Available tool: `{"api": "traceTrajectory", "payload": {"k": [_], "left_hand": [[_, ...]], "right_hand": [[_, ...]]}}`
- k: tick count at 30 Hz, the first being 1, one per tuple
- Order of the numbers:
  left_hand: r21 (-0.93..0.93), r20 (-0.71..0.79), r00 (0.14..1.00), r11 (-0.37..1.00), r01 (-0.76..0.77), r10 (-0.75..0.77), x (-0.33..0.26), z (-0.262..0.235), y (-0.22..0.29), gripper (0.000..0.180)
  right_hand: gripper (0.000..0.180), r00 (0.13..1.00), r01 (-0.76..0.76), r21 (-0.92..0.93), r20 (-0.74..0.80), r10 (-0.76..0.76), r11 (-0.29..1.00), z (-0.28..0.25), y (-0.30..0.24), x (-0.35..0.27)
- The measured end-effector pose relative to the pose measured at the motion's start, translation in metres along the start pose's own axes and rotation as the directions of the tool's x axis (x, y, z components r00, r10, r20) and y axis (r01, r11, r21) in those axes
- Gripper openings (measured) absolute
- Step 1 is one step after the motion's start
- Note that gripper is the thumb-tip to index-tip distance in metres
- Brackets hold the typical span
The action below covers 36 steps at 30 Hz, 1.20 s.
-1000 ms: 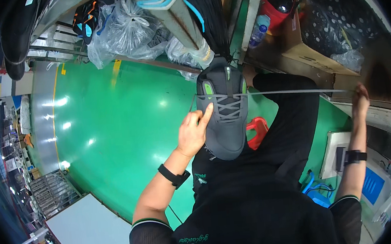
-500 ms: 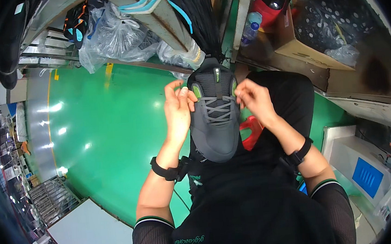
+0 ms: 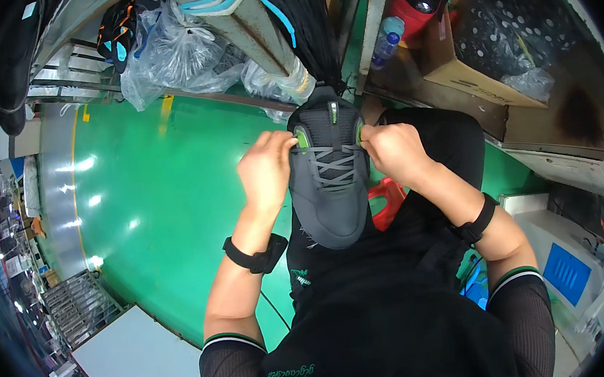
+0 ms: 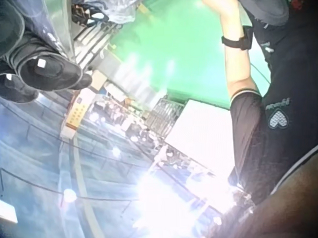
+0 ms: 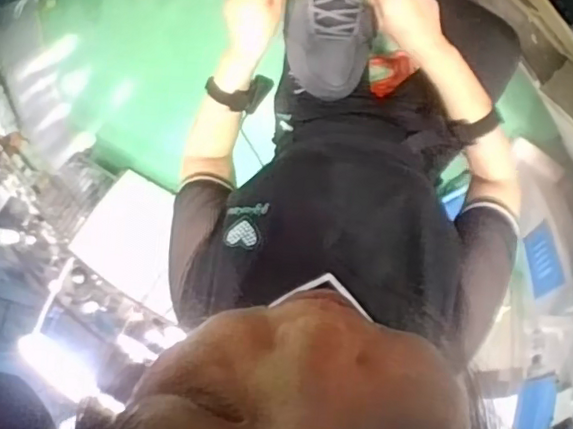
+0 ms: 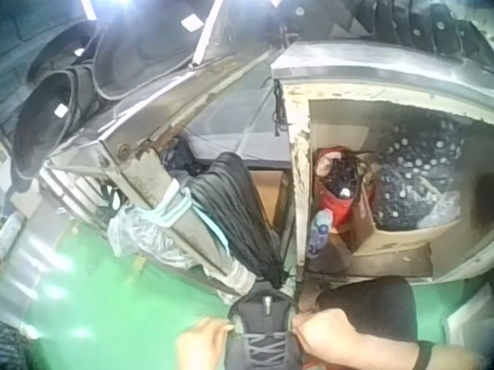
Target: Lacing and tightening the laces on several athletic shoes.
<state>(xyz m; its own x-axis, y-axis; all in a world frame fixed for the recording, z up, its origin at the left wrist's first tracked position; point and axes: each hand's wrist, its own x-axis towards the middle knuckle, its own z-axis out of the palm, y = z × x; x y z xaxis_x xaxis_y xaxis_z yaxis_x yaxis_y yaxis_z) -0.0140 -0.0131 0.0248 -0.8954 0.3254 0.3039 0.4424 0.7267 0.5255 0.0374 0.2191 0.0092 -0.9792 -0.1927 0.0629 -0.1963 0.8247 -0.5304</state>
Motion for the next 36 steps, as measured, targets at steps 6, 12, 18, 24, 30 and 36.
{"api": "traceTrajectory", "payload": {"k": [6, 12, 18, 24, 30, 36], "left_hand": [[0.360, 0.251, 0.947, 0.889, -0.282, 0.199, 0.000, -0.011, 0.017, 0.010], [0.363, 0.459, 0.853, 0.825, -0.434, 0.247, 0.016, -0.022, 0.023, 0.008], [0.399, 0.748, 0.664, 0.789, -0.467, 0.015, 0.050, -0.021, 0.044, 0.008], [0.364, 0.792, 0.581, 0.908, -0.206, -0.186, 0.067, -0.013, 0.035, 0.013], [0.271, 0.747, 0.609, 0.714, -0.645, 0.267, 0.071, -0.021, 0.038, 0.021], [-0.150, 0.734, 0.391, 0.695, -0.704, 0.555, 0.093, -0.023, 0.002, 0.027]], "right_hand": [[0.009, 0.897, 0.437, -0.328, 0.102, -0.429, 0.837, -0.008, 0.004, 0.019], [0.024, 0.868, 0.494, -0.205, 0.172, -0.466, 0.845, -0.034, 0.018, 0.027], [0.030, 0.786, 0.575, 0.069, 0.232, -0.574, 0.815, -0.034, 0.033, 0.051], [0.026, 0.714, 0.614, 0.135, 0.325, -0.620, 0.778, -0.035, 0.035, 0.064], [0.023, 0.682, 0.610, 0.187, 0.371, -0.630, 0.770, -0.032, 0.045, 0.065], [0.021, 0.716, 0.531, 0.304, 0.338, -0.610, 0.791, -0.026, 0.055, 0.059]]}}
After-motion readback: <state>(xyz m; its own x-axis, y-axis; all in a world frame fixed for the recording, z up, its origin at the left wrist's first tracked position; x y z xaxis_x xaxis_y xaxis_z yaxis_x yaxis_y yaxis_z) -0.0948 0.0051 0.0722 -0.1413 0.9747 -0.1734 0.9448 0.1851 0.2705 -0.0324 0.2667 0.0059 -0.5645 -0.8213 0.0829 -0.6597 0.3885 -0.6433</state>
